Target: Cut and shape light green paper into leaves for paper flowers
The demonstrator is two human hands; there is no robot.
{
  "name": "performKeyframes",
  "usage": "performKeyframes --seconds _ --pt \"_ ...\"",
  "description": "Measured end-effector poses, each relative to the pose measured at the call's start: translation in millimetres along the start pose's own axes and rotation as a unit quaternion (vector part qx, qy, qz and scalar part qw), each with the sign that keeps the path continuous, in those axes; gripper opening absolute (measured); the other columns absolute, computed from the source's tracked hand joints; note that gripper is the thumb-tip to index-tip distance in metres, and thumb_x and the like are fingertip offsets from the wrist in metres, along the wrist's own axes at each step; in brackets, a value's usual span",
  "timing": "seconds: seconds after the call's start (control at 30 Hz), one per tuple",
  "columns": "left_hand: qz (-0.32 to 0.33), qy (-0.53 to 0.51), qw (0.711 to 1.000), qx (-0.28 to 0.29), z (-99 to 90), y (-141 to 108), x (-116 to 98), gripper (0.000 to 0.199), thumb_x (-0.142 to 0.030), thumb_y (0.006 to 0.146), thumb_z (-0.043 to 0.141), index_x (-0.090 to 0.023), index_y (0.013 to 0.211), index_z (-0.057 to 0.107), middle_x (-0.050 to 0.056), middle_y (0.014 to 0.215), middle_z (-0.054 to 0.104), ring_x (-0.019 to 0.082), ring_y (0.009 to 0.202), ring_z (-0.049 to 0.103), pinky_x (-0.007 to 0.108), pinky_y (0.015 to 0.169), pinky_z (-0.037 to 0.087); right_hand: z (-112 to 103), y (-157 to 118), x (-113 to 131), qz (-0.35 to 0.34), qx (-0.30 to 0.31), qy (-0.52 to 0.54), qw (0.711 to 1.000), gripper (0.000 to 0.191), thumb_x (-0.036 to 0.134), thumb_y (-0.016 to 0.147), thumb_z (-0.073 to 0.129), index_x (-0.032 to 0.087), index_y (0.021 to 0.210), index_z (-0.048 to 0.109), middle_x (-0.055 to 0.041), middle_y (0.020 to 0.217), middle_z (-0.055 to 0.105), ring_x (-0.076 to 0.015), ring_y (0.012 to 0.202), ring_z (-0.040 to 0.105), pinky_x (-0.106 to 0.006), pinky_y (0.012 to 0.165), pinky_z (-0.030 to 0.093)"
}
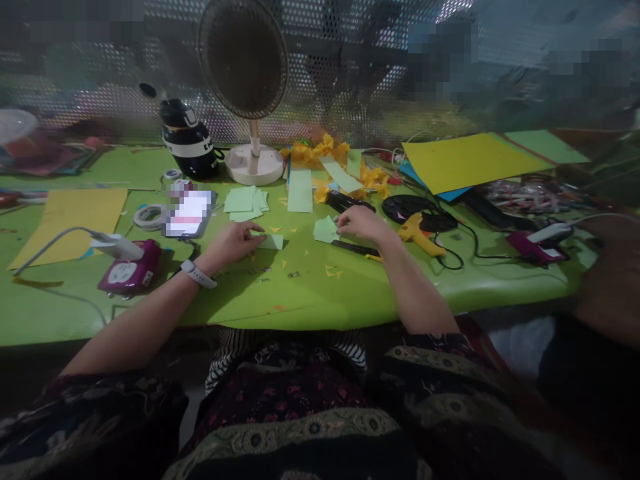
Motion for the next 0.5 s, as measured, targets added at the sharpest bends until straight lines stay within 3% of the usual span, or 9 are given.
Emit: performKeyframes --seconds 0.3,0.4,0.5 --pt "0.008 -0.018 0.999 -0.032 -4.7 -0.7 1.0 0.034 -0.039 0.088 0.063 -0.014 0.109 0.072 0.003 0.058 0.070 0.015 0.051 0.061 0.026 0.053 0.040 -8.8 -7.4 8.5 0.008 -0.013 -0.048 0.999 0.014 0.017 0.085 0.062 0.017 0.084 0.076 -0.0079 0.090 0.077 -0.0217 0.079 0.068 -0.031 0.066 0.045" --pt "-0.016 -0.094 0.995 -0.041 -4.9 -2.5 1.5 0.031 -0.038 0.088 0.066 -0.014 0.106 0.072 0.004 0.061 0.070 0.016 0.054 0.064 0.026 0.054 0.045 -20.8 -15.5 18.9 0.010 -0.104 -0.097 0.990 0.020 0.017 0.090 0.056 0.014 0.091 0.075 -0.0104 0.091 0.076 -0.0231 0.079 0.068 -0.033 0.066 0.046" --pt "-0.074 -0.283 0.956 0.002 8.2 -4.7 1.2 0.028 -0.041 0.090 0.065 -0.014 0.098 0.072 0.008 0.073 0.074 0.015 0.061 0.068 0.027 0.063 0.053 -16.1 -27.4 54.6 -0.120 -0.204 -0.119 0.964 0.025 0.017 0.096 0.050 0.013 0.100 0.075 -0.0123 0.105 0.075 -0.0236 0.092 0.068 -0.035 0.076 0.050"
Point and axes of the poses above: each hand's wrist, its own y-axis towards the middle knuckle, its own z-axis out of the palm, x = y × z, the point moved 7 cm from there along y, towards the middle knuckle
